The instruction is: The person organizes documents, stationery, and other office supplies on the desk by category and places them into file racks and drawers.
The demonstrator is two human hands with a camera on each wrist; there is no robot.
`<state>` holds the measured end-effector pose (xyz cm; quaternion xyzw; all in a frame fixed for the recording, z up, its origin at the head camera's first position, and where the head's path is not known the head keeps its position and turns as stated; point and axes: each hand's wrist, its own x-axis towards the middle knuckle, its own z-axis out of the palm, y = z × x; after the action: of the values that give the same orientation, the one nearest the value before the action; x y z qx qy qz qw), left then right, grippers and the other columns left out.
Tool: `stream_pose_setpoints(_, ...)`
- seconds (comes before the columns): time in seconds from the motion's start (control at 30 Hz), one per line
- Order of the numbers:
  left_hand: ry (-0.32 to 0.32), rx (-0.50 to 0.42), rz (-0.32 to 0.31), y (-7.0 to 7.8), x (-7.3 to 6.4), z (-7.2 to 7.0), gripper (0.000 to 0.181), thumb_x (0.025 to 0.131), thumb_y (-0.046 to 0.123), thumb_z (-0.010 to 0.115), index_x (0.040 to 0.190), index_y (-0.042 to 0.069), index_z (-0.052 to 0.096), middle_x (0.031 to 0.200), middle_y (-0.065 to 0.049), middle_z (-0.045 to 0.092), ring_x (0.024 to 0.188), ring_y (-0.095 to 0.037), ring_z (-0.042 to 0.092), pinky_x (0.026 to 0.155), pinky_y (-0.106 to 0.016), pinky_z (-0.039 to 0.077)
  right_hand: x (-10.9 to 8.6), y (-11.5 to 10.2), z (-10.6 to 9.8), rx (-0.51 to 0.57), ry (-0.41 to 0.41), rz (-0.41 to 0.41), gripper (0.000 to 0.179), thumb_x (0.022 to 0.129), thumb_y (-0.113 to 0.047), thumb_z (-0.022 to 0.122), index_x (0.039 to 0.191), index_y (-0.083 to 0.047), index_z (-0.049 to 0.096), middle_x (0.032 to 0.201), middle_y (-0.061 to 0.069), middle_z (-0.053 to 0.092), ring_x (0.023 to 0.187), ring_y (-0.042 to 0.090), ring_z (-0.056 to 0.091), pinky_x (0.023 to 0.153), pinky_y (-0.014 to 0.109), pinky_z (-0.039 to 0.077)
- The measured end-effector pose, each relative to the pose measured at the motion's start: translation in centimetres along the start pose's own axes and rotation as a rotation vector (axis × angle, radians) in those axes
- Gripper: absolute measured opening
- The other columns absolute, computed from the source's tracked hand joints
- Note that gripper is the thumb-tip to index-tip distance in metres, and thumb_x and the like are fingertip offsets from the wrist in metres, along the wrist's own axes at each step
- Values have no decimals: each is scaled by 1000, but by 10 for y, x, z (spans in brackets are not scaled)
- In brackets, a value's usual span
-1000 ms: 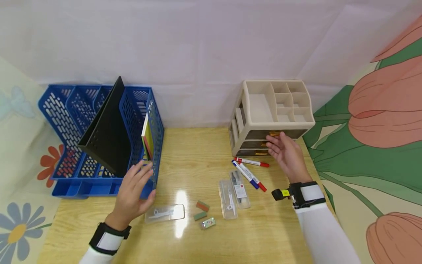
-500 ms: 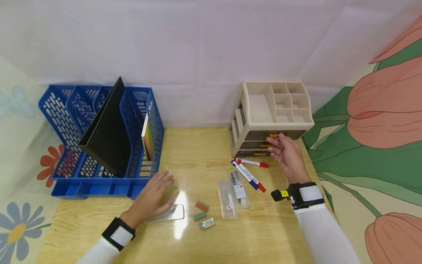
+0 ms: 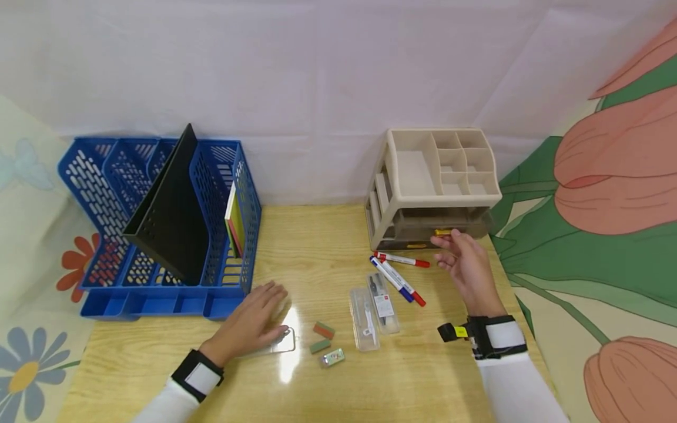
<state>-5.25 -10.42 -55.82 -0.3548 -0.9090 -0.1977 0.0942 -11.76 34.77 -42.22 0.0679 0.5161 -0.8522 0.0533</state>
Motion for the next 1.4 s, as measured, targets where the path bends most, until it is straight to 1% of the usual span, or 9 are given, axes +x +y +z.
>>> stream_pose_setpoints(0.3, -37, -53, 3, 12, 6, 4, 65, 87, 46, 63, 135, 3, 52, 134, -18, 58, 129, -39, 46, 109, -52, 39, -25, 6, 0, 67, -16, -46, 24, 103, -15, 44, 98, -1, 63, 96, 11, 74, 74, 21, 69, 64, 28, 60)
stream_pose_setpoints(0.43, -81, -41, -6, 19, 9, 6, 65, 88, 47, 62, 135, 4, 52, 134, -17, 58, 130, -37, 45, 110, -50, 38, -33, 9, -1, 96, -8, -73, 23, 103, -13, 44, 95, 0, 61, 94, 11, 74, 73, 21, 68, 64, 29, 60)
stream_pose_setpoints(0.57, -120, -35, -17, 26, 14, 10, 64, 89, 47, 61, 136, 5, 51, 135, -16, 57, 131, -35, 44, 111, -48, 37, -42, 11, -2, 116, -17, -94, 27, 104, -11, 41, 90, 1, 62, 91, 12, 74, 72, 23, 68, 63, 29, 60)
stream_pose_setpoints(0.73, -117, -36, 4, 34, 20, 13, 61, 88, 42, 65, 135, 5, 51, 133, -16, 57, 129, -35, 46, 109, -48, 39, -52, 15, -3, 108, -37, -124, 30, 104, -9, 38, 90, 2, 62, 90, 14, 75, 72, 23, 69, 62, 29, 60)
stream_pose_setpoints(0.87, -111, -32, 29, 38, 25, 17, 57, 87, 37, 65, 134, 6, 53, 131, -15, 59, 127, -35, 48, 109, -46, 40, -57, 18, -4, 131, -53, -136, 33, 105, -7, 36, 90, 3, 63, 88, 14, 75, 70, 25, 69, 61, 29, 60)
stream_pose_setpoints(1.1, -89, -33, 48, 44, 32, 21, 53, 84, 29, 67, 130, 5, 56, 127, -12, 62, 122, -31, 52, 106, -43, 43, -64, 21, -6, 56, -7, -141, 30, 104, -9, 39, 91, 2, 63, 86, 12, 74, 66, 22, 68, 59, 27, 59)
stream_pose_setpoints(1.23, -70, -27, 64, 48, 37, 27, 48, 84, 22, 66, 128, 5, 58, 123, -8, 63, 116, -23, 54, 101, -37, 47, -66, 27, -8, 25, -43, -161, 34, 106, -11, 35, 96, 4, 64, 87, 12, 73, 69, 22, 68, 61, 27, 60)
stream_pose_setpoints(1.3, -68, -32, 72, 49, 40, 29, 45, 83, 18, 65, 126, 6, 59, 121, -7, 64, 113, -21, 55, 98, -35, 49, -68, 32, -9, -51, -49, -169, 36, 106, -13, 33, 98, 4, 64, 87, 10, 73, 71, 21, 68, 63, 27, 60)
stream_pose_setpoints(1.4, -88, -60, 71, 52, 42, 33, 42, 81, 11, 66, 122, 7, 61, 119, -6, 64, 109, -20, 55, 95, -34, 51, -71, 45, -6, -281, -2, -157, 37, 106, -20, 35, 100, 7, 60, 87, 5, 72, 74, 17, 67, 64, 24, 58)
